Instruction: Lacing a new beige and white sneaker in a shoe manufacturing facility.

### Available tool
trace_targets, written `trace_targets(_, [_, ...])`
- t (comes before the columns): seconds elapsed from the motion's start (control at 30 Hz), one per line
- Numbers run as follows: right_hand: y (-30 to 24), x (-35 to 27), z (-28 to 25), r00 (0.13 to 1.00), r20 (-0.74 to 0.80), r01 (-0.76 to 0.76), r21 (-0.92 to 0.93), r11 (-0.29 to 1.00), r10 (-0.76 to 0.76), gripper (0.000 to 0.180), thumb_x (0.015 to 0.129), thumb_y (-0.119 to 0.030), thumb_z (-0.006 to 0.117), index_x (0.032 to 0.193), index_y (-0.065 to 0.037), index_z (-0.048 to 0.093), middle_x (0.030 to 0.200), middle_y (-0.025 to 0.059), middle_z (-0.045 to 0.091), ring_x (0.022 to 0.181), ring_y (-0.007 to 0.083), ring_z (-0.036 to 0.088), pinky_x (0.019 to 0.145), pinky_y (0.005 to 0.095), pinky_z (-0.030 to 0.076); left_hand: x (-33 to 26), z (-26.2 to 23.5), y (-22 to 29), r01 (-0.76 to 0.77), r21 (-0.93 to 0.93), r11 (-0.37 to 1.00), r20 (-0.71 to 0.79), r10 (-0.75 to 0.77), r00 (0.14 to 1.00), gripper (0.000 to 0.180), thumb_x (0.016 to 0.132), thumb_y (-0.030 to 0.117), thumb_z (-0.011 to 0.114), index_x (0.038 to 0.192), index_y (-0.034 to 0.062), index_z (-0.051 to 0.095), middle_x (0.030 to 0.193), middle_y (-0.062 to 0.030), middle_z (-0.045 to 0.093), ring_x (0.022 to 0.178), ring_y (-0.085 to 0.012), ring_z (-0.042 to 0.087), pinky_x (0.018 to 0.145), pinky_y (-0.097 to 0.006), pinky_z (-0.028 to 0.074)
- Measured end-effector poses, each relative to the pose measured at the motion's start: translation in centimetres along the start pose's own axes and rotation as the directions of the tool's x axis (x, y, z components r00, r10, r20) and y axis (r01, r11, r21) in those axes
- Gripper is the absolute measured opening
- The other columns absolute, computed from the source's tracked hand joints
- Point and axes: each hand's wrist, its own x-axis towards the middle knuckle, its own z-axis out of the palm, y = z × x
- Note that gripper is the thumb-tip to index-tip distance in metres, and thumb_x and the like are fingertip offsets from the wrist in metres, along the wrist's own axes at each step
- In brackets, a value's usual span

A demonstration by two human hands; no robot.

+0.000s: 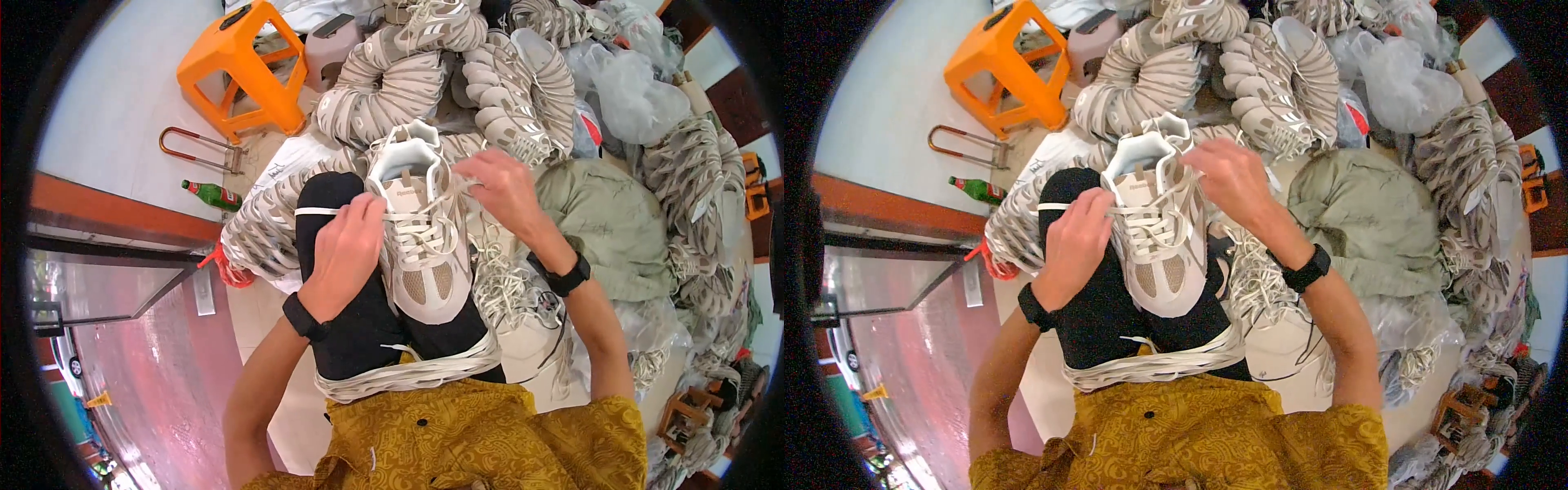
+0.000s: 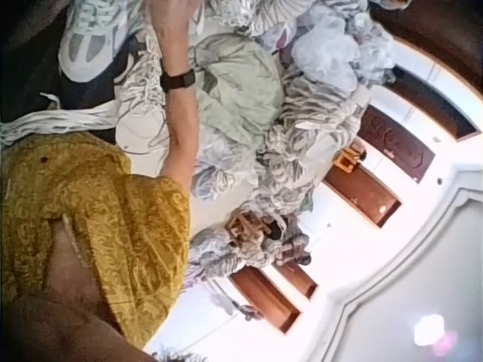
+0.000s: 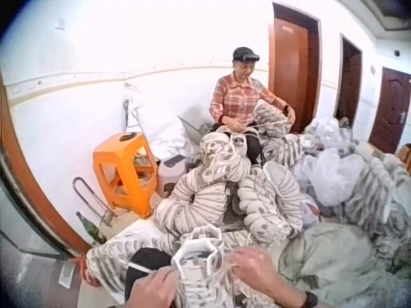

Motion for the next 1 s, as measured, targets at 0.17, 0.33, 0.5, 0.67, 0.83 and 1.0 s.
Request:
trace_targets(0.17, [-3.4, -1.3, -0.5, 0.948, 0.271, 0.102, 0.244, 0.965, -0.168, 0.023, 0.055, -0.007, 0.065, 0.077, -0.009, 0.060, 0.079, 0.0038, 0.055, 0.082, 0.0224, 0.053, 0.067, 0.0327, 0.045, 0.2, -0.4, -0.7, 0.196, 0.070, 0.978, 0.261, -0.208, 0.943, 0.019, 0.073, 0.007, 0.058, 0.089, 0.0051, 0.048, 0.082, -0.0141, 0.056, 0.068, -0.0327, 0.056, 0.058, -0.038, 0.046])
trace_targets(0.33, [-3.1, -1.8, 0.4, 0.914, 0.388, -0.006, 0.309, 0.951, -0.120, 0.009, 0.056, -0.011, 0.064, 0.060, -0.007, 0.057, 0.073, 0.0035, 0.056, 0.077, 0.0217, 0.054, 0.065, 0.0314, 0.044, 0.1, -0.5, -2.1, 0.074, 0.043, 0.996, 0.243, -0.082, 0.967, 0.005, 0.077, 0.008, 0.050, 0.075, 0.0039, 0.047, 0.065, -0.0133, 0.051, 0.059, -0.0320, 0.054, 0.051, -0.039, 0.044])
trace_targets(0.5, [0.0, -0.6, 0.1, 0.878, 0.479, -0.294, 0.500, 0.815, 0.022, 0.007, 0.058, -0.007, 0.064, 0.061, -0.004, 0.058, 0.070, 0.0035, 0.057, 0.073, 0.0192, 0.054, 0.062, 0.0276, 0.043, -0.2, -3.0, -4.5, 0.000, 0.168, 0.986, 0.322, -0.054, 0.945, 0.005, 0.071, 0.001, 0.046, 0.076, 0.0035, 0.047, 0.071, -0.0145, 0.051, 0.066, -0.0329, 0.054, 0.056, -0.041, 0.044])
trace_targets(0.67, [1.1, -1.5, 1.8, 0.917, 0.373, -0.322, 0.486, 0.812, 0.141, 0.008, 0.061, -0.003, 0.063, 0.067, -0.002, 0.059, 0.065, 0.0029, 0.056, 0.067, 0.0122, 0.054, 0.060, 0.0225, 0.042, -1.8, -7.1, -8.8, 0.276, 0.328, 0.903, 0.258, -0.367, 0.894, 0.004, 0.076, 0.008, 0.047, 0.076, 0.0043, 0.049, 0.070, -0.0144, 0.052, 0.067, -0.0344, 0.054, 0.056, -0.041, 0.042])
trace_targets(0.83, [2.4, -4.3, 1.6, 0.731, 0.500, -0.670, 0.400, 0.625, 0.464, 0.026, 0.061, -0.001, 0.063, 0.087, -0.001, 0.060, 0.064, 0.0012, 0.055, 0.057, 0.0077, 0.049, 0.051, 0.0216, 0.040, -3.0, -5.5, -8.9, 0.183, 0.193, 0.964, 0.167, -0.216, 0.962, 0.006, 0.078, 0.010, 0.049, 0.079, 0.0041, 0.051, 0.074, -0.0147, 0.053, 0.069, -0.0350, 0.053, 0.059, -0.041, 0.042])
trace_targets(1.0, [3.5, -5.3, 4.4, 0.669, 0.524, -0.744, 0.478, 0.467, 0.528, 0.032, 0.061, 0.000, 0.059, 0.092, 0.000, 0.061, 0.057, 0.0014, 0.053, 0.048, 0.0064, 0.047, 0.042, 0.0205, 0.035, -0.2, -5.0, -7.1, 0.202, 0.106, 0.974, 0.182, -0.218, 0.959, 0.009, 0.080, 0.010, 0.050, 0.087, 0.0048, 0.053, 0.083, -0.0132, 0.055, 0.077, -0.0322, 0.055, 0.064, -0.038, 0.044])
